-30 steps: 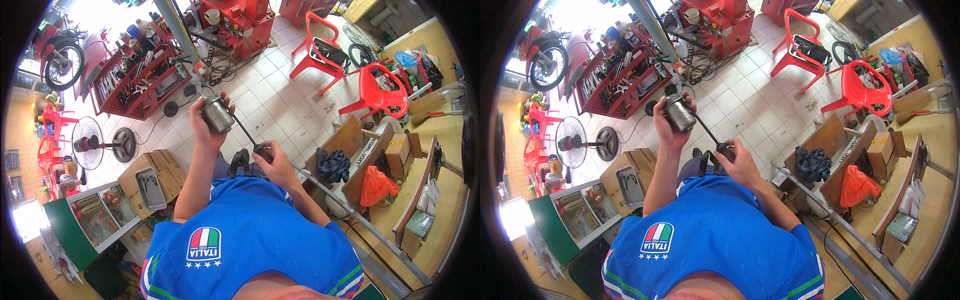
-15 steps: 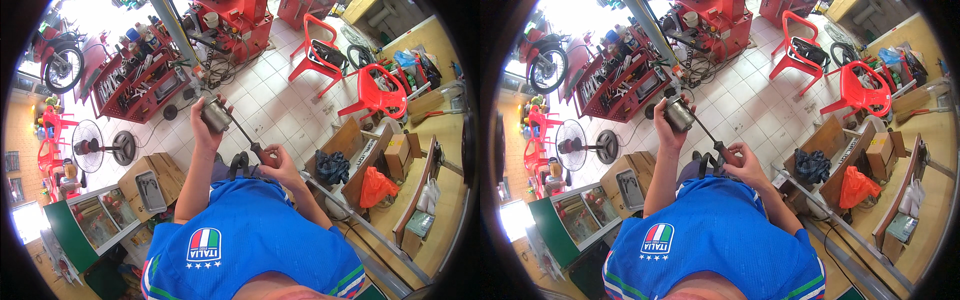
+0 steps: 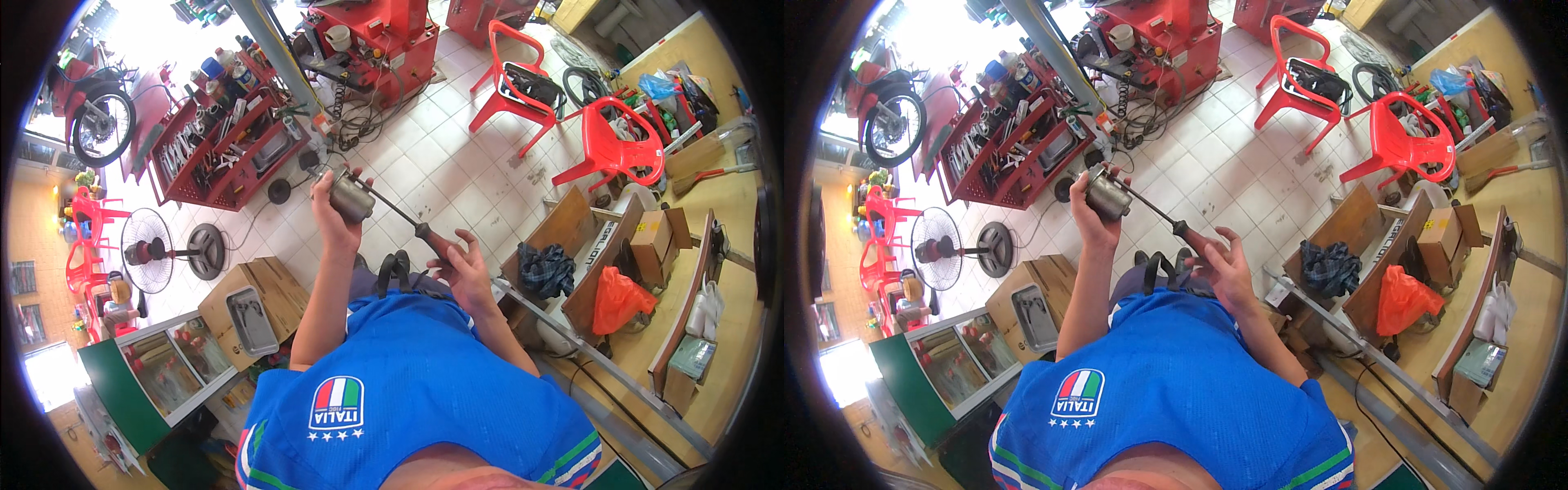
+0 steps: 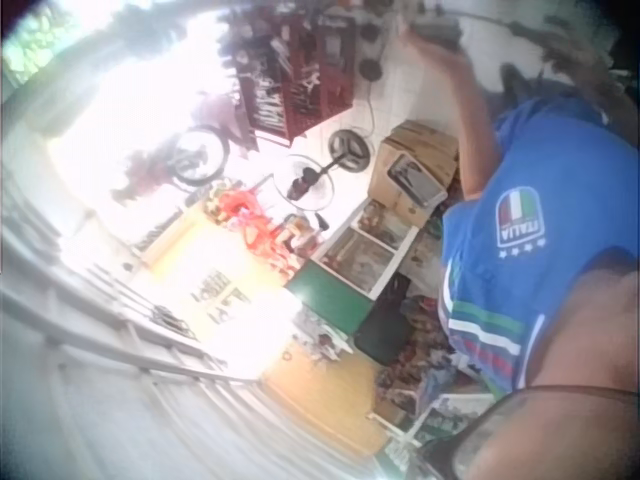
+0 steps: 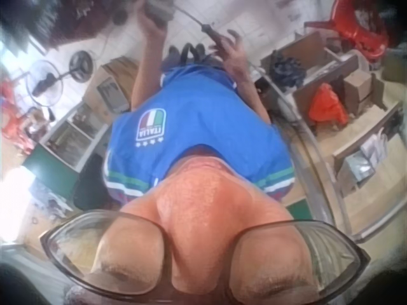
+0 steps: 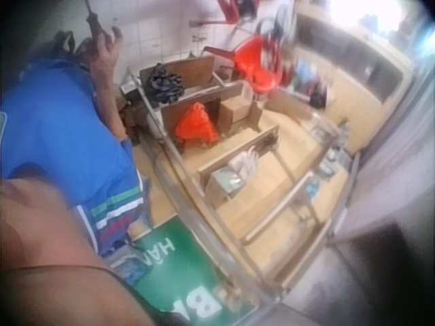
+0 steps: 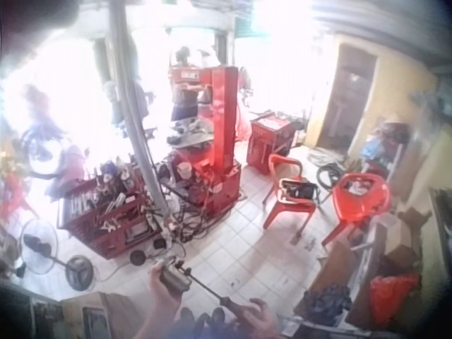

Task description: The person uses a screwdriver to loosen screws on a small motor part while holding it by hand. They tap the metal casing with the tool handle and pry the sections apart over a tray while sitting on a chair.

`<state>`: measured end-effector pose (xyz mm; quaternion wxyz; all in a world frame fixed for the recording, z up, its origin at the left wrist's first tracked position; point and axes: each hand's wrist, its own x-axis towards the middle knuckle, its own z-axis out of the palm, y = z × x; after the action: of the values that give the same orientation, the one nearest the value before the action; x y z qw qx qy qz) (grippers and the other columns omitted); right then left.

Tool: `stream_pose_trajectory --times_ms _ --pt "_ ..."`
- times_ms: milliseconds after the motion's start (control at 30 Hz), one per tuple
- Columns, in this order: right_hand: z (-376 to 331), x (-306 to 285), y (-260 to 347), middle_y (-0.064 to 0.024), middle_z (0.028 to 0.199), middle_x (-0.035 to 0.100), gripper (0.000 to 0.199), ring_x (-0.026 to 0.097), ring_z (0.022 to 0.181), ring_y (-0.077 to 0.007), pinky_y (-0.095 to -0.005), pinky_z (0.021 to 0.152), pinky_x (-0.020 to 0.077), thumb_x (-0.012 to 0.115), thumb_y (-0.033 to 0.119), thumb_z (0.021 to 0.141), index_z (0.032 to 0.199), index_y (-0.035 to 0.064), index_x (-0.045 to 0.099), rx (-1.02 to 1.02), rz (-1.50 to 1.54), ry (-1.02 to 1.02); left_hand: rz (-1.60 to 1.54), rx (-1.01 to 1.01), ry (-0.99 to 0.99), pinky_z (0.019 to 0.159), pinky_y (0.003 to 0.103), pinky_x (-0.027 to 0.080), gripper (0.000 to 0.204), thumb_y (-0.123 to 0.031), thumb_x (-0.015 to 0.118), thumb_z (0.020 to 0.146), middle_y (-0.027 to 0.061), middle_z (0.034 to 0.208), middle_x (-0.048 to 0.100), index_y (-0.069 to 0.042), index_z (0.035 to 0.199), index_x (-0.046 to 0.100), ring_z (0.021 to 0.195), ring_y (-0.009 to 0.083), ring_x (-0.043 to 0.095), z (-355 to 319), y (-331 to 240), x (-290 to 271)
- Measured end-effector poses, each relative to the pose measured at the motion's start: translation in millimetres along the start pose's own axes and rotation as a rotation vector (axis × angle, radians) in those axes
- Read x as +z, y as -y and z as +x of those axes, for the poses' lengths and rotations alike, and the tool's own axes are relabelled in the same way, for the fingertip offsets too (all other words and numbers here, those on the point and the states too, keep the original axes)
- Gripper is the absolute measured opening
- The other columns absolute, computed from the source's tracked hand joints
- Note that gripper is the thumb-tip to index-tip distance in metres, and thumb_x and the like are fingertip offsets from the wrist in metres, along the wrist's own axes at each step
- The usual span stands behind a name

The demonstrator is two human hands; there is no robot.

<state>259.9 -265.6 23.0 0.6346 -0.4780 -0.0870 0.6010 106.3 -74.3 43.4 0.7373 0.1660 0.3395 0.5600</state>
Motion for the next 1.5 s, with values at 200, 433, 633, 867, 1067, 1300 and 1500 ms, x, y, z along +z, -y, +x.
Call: stream_pose_trajectory --times_ms 200,433,633,867,1067,1300,1500 --pt "12.9 -6.8 -16.8 -0.017 0.118 0.061 0.041 0.068 0.089 -0.0256 -0.037 0.071 0.0573 0.05 0.016 0.102 0.138 0.009 0.032 0.07 -0.002 0.021 0.014 0.026 0.035 0.096 0.047 0.053 0.039 -0.031 0.052 0.095 0.0101 0.113 0.061 0.0 0.119 0.052 0.11 0.0234 0.061 -2.7 -1.4 -2.3" --pt "9.5 4.7 -2.3 -0.0204 0.124 0.06 0.043 0.068 0.092 -0.0271 -0.0383 0.071 0.0572 0.039 0.03 0.106 0.14 0.0059 0.027 0.031 -0.063 0.032 -0.079 0.031 0.029 0.096 0.054 0.051 0.032 -0.028 0.055 0.095 0.0122 0.117 0.058 -0.006 0.116 0.047 0.112 0.0295 0.06 4.0 -8.3 -20.8" --pt "4.4 25.1 1.2 -0.0202 0.138 0.053 0.049 0.066 0.099 -0.0296 -0.0389 0.076 0.058 0.05 0.016 0.101 0.145 0.0081 0.029 -0.077 0.033 0.095 -0.152 0.04 0.016 0.096 0.051 0.051 0.031 -0.032 0.055 0.094 0.0108 0.116 0.061 -0.009 0.114 0.05 0.112 0.0274 0.061 4.8 -16.6 -22.3" --pt "7.0 14.4 7.7 -0.0216 0.127 0.06 0.046 0.064 0.073 -0.0194 -0.0351 0.068 0.0578 0.049 0.014 0.102 0.144 0.007 0.029 -0.073 -0.107 0.133 -0.139 0.055 -0.021 0.093 0.044 0.051 0.035 -0.034 0.055 0.092 0.0082 0.108 0.062 -0.006 0.112 0.054 0.104 0.0224 0.062 -2.7 -15.6 -11.0" --pt "5.3 38.3 17.7 -0.0144 0.109 0.062 0.05 0.061 0.06 -0.0155 -0.0283 0.058 0.0539 0.045 0.038 0.105 0.139 0.0022 0.036 -0.02 0.032 0.008 -0.126 0.047 -0.016 0.09 0.045 0.053 0.032 -0.033 0.054 0.092 0.0093 0.11 0.06 -0.006 0.109 0.051 0.104 0.024 0.061 0.4 -18.7 -10.4" --pt "3.7 13.8 16.0 -0.0177 0.122 0.058 0.048 0.063 0.093 -0.0226 -0.0349 0.07 0.0563 0.052 0.021 0.102 0.143 0.0043 0.031 -0.037 -0.164 0.062 -0.105 0.051 -0.014 0.089 0.041 0.053 0.035 -0.035 0.054 0.092 0.0088 0.105 0.063 -0.004 0.11 0.057 0.1 0.0218 0.062 -6.2 -15.3 -12.6" --pt "1.1 38.7 12.1 -0.0193 0.125 0.06 0.038 0.065 0.08 -0.0217 -0.0345 0.071 0.0561 0.047 0.022 0.105 0.14 0.0094 0.035 -0.063 0.054 0.002 -0.068 0.095 -0.058 0.087 0.041 0.054 0.037 -0.034 0.051 0.093 0.0096 0.104 0.065 -0.003 0.112 0.056 0.098 0.023 0.064 -6.8 -22.2 -7.4"
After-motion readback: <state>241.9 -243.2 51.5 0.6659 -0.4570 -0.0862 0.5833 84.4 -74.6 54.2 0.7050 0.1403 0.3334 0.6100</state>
